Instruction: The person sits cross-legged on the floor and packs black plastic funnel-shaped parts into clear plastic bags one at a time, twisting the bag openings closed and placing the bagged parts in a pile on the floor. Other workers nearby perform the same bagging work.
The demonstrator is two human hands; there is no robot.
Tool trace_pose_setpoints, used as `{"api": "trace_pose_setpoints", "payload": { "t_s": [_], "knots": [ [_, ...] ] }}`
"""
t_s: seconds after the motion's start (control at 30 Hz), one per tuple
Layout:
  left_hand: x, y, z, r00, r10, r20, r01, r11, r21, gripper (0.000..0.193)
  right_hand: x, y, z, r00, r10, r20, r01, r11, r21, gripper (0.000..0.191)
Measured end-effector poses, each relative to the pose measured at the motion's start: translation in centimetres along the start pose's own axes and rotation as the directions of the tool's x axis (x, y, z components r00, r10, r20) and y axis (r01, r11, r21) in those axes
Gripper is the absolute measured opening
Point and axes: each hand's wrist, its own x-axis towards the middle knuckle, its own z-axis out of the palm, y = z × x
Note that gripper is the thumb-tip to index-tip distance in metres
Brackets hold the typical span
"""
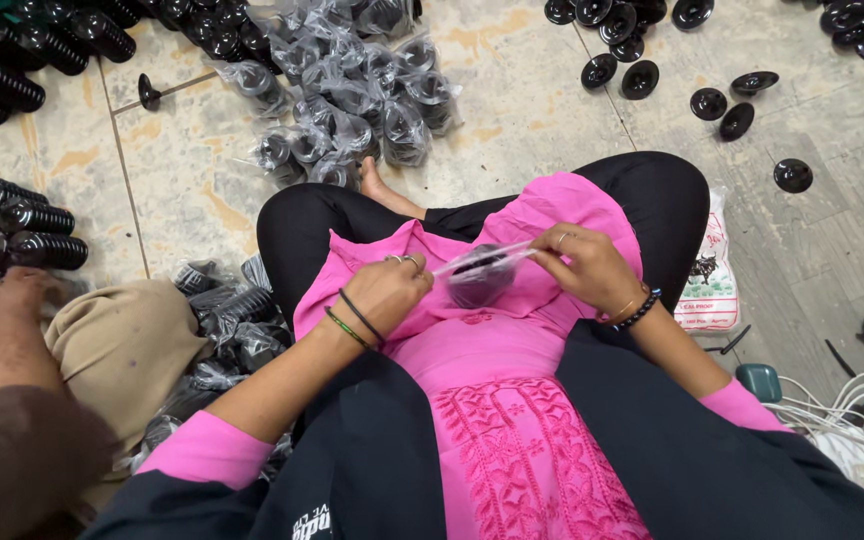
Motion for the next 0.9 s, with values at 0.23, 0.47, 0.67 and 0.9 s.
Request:
{"api": "trace_pose_setpoints", "payload": {
  "t_s": [0.23,0.47,0.67,0.9],
  "knots": [
    [1.7,-2.1,1.9,0.975,0.167,-0.147,-0.172,0.985,-0.025,0.012,0.4,-0.3,0.5,0.999,-0.046,-0.015,0.046,0.998,-0.037,0.008],
    [1.5,-1.2,5.0,0.982,-0.122,-0.141,0.077,0.954,-0.289,0.014,0.4,-0.1,-0.2,0.999,-0.041,-0.015,0.04,0.997,-0.063,0.008],
    [0.4,0.0,5.5,0.979,-0.203,-0.035,0.195,0.968,-0.159,0.014,0.4,0.5,0.2,1.0,0.0,-0.015,0.001,0.999,0.046,0.006],
    [3.5,-2.4,6.6,0.633,-0.298,0.714,0.439,-0.622,-0.649,0.033,-0.7,-0.8,2.6,0.997,-0.04,0.063,0.056,0.961,-0.273,0.008]
  ]
}}
